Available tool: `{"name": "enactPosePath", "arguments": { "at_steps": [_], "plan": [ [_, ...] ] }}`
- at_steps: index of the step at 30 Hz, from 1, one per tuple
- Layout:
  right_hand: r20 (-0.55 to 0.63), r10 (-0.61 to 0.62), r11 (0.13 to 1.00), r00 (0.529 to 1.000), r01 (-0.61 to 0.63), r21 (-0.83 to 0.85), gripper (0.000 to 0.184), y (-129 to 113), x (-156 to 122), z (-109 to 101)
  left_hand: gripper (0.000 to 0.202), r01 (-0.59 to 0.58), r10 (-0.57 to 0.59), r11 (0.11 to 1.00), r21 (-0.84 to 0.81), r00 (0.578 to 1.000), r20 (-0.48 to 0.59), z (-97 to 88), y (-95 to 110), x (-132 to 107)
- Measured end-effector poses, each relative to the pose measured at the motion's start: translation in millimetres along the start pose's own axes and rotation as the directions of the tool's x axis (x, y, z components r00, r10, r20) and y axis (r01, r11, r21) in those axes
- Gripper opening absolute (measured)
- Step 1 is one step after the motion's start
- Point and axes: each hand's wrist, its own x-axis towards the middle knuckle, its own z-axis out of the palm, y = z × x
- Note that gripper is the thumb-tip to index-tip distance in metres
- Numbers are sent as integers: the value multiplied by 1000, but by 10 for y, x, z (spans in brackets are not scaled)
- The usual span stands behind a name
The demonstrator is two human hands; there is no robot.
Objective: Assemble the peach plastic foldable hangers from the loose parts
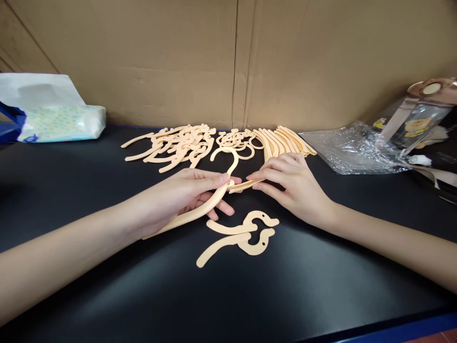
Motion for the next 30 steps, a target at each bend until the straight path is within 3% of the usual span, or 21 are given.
{"name": "enactPosePath", "arguments": {
  "at_steps": [7, 30],
  "plan": [
    [39, 16, 999, 999, -17, 35, 21, 20, -14, 11, 28, 71, -72, 997, 18, 994, 86, -22, 43, 12],
    [46, -47, 999, 998, 47, 1, 24, 2, 0, -39, 15, -14, 16, 1000, -17, 996, 83, 11, 45, -2]
  ]
}}
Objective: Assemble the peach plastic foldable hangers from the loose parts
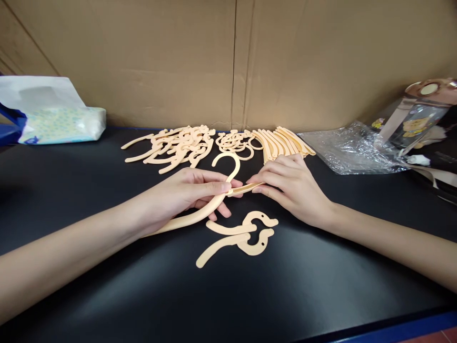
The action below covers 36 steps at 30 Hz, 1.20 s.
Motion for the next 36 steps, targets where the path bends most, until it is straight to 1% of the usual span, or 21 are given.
{"name": "enactPosePath", "arguments": {
  "at_steps": [4, 11, 15, 17, 20, 24, 26, 30, 36],
  "plan": [
    [4, -20, 1000, 1000, 20, 4, 22, -4, -5, -6, 15, -6, 4, 999, 49, 999, 38, -27, -4, 19],
    [9, -18, 999, 1000, 18, 47, 21, -10, -13, -14, 17, -61, 57, 989, 133, 998, 32, -101, -14, 31],
    [3, -16, 998, 1000, 15, 69, 20, -5, -11, -8, 19, -102, 95, 971, 217, 995, 41, -92, -2, 29],
    [2, -16, 997, 1000, 16, 71, 19, -3, -9, -5, 18, -120, 116, 957, 265, 993, 29, -71, 14, 26],
    [7, -10, 997, 1000, 10, 79, 18, -8, -6, -5, 17, -146, 163, 925, 351, 987, -17, -48, 36, 14],
    [14, 12, 996, 1000, -13, 92, 18, -22, -4, -13, 23, -191, 230, 879, 436, 973, -37, -63, 30, -2],
    [18, 22, 995, 1000, -24, 98, 18, -29, -1, -15, 26, -196, 252, 866, 459, 966, -63, -81, 12, 3],
    [31, 42, 993, 999, -45, 110, 17, -39, 8, -10, 26, -160, 228, 888, 432, 968, -110, -87, -18, 22],
    [39, 52, 990, 998, -57, 126, 17, -45, 6, -7, 21, -124, 192, 933, 338, 966, -176, 5, 27, 1]
  ]
}}
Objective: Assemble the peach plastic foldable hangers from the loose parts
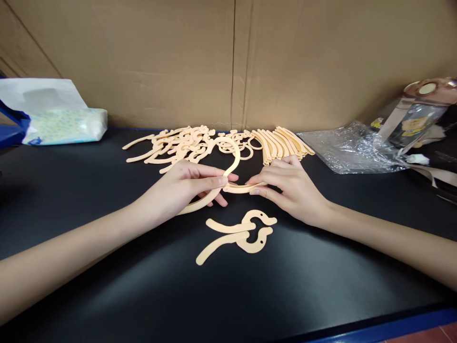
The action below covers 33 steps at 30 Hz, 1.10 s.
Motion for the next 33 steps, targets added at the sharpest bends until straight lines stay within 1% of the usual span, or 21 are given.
{"name": "enactPosePath", "arguments": {
  "at_steps": [4, 8, 12, 15, 17, 20, 23, 25, 29, 33],
  "plan": [
    [-2, 5, 1000, 1000, -6, -14, 18, -11, -4, -6, 18, 1, -2, 999, -46, 1000, -25, 38, 43, -7],
    [-25, 40, 999, 999, -41, -14, 19, -7, 1, 3, 18, 2, -6, 999, -40, 996, -93, 68, 57, -7],
    [-48, 82, 997, 995, -82, 5, 18, 6, 6, 18, 24, 7, -7, 1000, 2, 989, -149, 97, 43, -10],
    [-16, 117, 993, 993, -116, 32, 20, 3, 6, 15, 24, -16, 30, 997, 77, 984, -174, 110, 16, -10],
    [9, 130, 990, 991, -130, 48, 21, -2, 11, 10, 25, -44, 65, 991, 126, 982, -175, 115, 2, -11],
    [17, 146, 986, 989, -147, 78, 20, -8, 28, 6, 35, -63, 95, 979, 192, 982, -163, 125, -4, -19],
    [23, 184, 974, 983, -185, 130, 19, -6, 44, 9, 31, -86, 129, 962, 259, 979, -156, 139, -11, -38],
    [23, 214, 963, 977, -215, 161, 19, -2, 46, 13, 36, -128, 180, 942, 311, 973, -144, 142, -27, -52],
    [-31, 291, 936, 956, -278, 217, 21, 10, 41, 20, 39, -176, 246, 888, 425, 962, -117, 130, -87, -60],
    [-52, 357, 902, 933, -330, 279, 23, 37, 43, 26, 46, -198, 286, 867, 458, 949, -130, 119, -156, -46]
  ]
}}
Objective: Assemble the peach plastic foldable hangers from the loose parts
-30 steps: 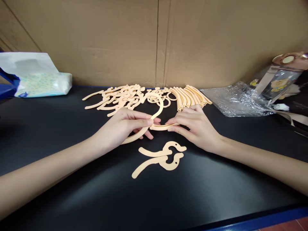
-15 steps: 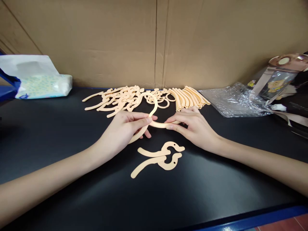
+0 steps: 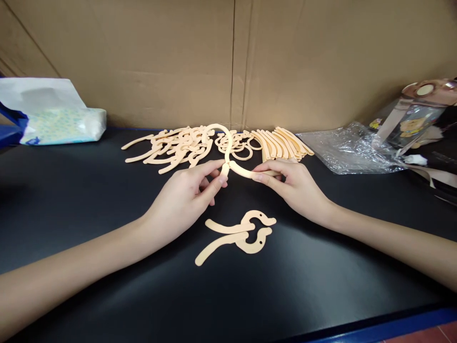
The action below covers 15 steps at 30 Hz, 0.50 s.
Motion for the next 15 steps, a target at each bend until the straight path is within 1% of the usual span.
{"name": "enactPosePath", "arguments": {
  "at_steps": [4, 7, 9, 12, 15],
  "plan": [
    [0, 87, 989, 996, -86, 121, 30, 47, 26, -7, 51, -20, 20, 997, 76, 1000, -4, 15, -36, -4],
    [5, 108, 975, 994, -107, 194, 29, 74, 38, -11, 51, -35, 38, 983, 178, 999, -12, 14, -36, -8],
    [12, 108, 973, 994, -108, 204, 28, 77, 40, -14, 49, -48, 54, 975, 219, 998, -21, 9, -33, -12],
    [43, 124, 970, 991, -130, 203, 30, 63, 41, -16, 47, -80, 82, 965, 251, 997, 1, 3, -38, -25],
    [86, 126, 973, 988, -140, 185, 33, 44, 42, -17, 46, -108, 118, 936, 336, 993, -11, 6, -52, -50]
  ]
}}
